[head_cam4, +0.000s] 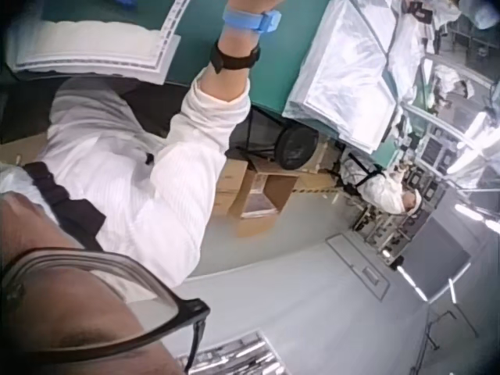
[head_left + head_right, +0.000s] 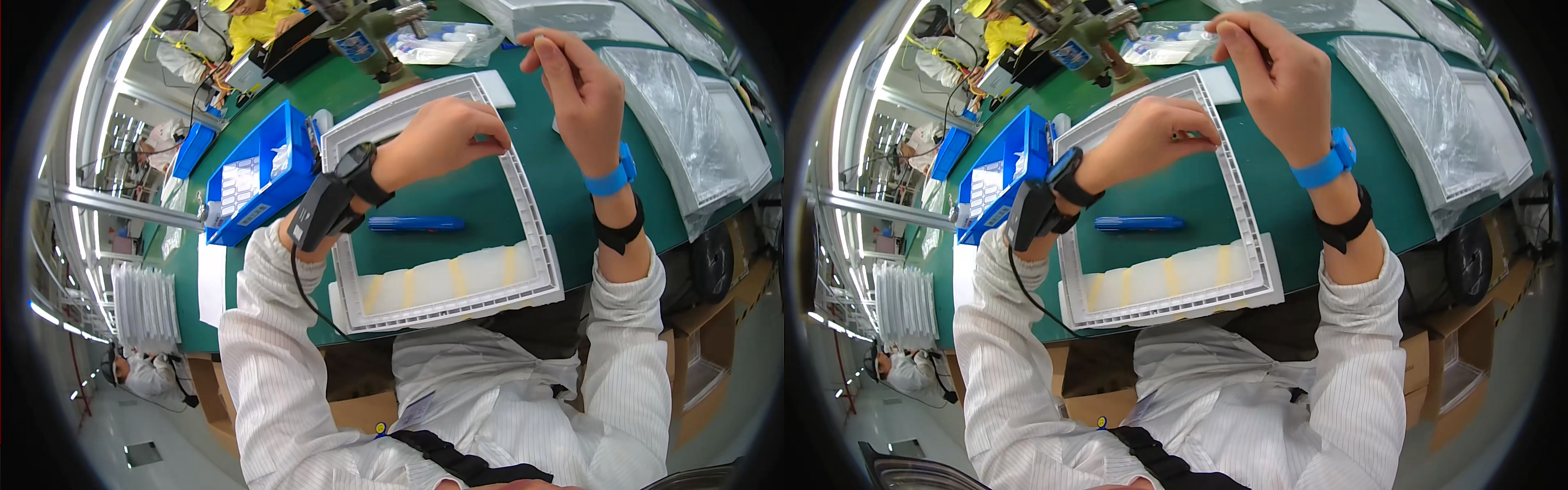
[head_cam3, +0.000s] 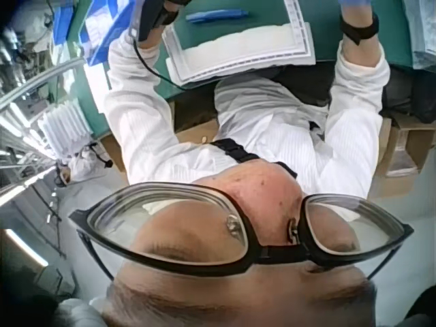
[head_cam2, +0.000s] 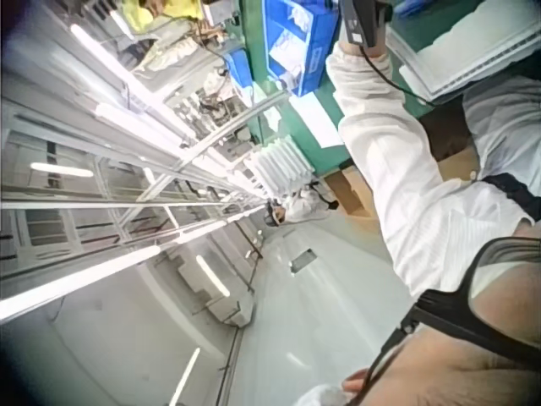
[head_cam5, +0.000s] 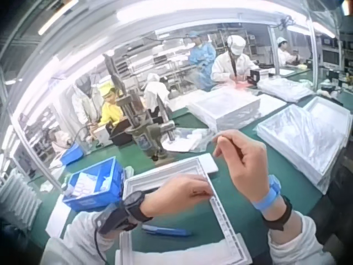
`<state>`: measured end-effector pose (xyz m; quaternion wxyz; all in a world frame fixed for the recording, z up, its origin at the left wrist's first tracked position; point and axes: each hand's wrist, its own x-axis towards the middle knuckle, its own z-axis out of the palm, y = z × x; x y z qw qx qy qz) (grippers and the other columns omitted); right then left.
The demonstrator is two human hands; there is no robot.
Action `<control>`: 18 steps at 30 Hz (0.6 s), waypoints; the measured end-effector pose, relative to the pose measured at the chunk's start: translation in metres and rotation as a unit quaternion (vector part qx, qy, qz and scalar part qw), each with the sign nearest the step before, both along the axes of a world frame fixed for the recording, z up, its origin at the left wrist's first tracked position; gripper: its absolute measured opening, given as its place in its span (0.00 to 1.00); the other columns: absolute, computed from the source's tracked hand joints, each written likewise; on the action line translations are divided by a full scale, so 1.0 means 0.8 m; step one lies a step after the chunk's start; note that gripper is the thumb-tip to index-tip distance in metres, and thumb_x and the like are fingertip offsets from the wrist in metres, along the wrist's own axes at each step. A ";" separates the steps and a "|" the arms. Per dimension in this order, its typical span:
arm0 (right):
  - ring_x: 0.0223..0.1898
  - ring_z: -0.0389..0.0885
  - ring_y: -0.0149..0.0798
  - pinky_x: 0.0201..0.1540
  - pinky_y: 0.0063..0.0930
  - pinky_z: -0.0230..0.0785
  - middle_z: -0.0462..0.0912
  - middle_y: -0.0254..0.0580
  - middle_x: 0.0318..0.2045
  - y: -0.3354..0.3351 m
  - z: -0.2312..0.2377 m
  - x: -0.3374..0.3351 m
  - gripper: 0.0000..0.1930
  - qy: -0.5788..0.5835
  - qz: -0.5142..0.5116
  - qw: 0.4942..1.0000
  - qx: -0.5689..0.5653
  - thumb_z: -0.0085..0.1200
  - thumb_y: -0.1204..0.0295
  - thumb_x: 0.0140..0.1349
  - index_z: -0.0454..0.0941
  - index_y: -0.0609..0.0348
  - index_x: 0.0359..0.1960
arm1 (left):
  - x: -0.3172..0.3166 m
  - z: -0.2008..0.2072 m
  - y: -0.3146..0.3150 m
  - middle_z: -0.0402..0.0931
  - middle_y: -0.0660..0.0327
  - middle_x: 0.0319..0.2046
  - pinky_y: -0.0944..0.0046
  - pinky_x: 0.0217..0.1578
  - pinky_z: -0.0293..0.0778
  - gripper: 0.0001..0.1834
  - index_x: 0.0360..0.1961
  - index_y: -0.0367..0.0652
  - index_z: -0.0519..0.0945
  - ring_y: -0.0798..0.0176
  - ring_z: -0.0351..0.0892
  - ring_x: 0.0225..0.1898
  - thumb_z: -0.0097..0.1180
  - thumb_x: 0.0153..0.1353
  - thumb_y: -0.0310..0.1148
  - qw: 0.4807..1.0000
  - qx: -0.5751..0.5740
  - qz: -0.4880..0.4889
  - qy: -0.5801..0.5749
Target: Applying glue to white plastic frames, packaging them in plastic bags, and using a manual press to insert small components.
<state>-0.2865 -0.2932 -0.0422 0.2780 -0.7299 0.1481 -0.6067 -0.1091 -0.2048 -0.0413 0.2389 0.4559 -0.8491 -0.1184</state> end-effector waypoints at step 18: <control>0.23 0.72 0.21 0.25 0.17 0.63 0.80 0.35 0.21 -0.001 0.009 -0.003 0.09 -0.071 0.001 0.997 0.021 0.50 0.73 0.69 0.81 0.65 0.39 | 0.009 -0.023 -0.022 0.80 0.66 0.36 0.64 0.33 0.76 0.08 0.36 0.47 0.86 0.61 0.80 0.34 0.65 0.54 0.26 0.990 -0.075 -0.109 -0.057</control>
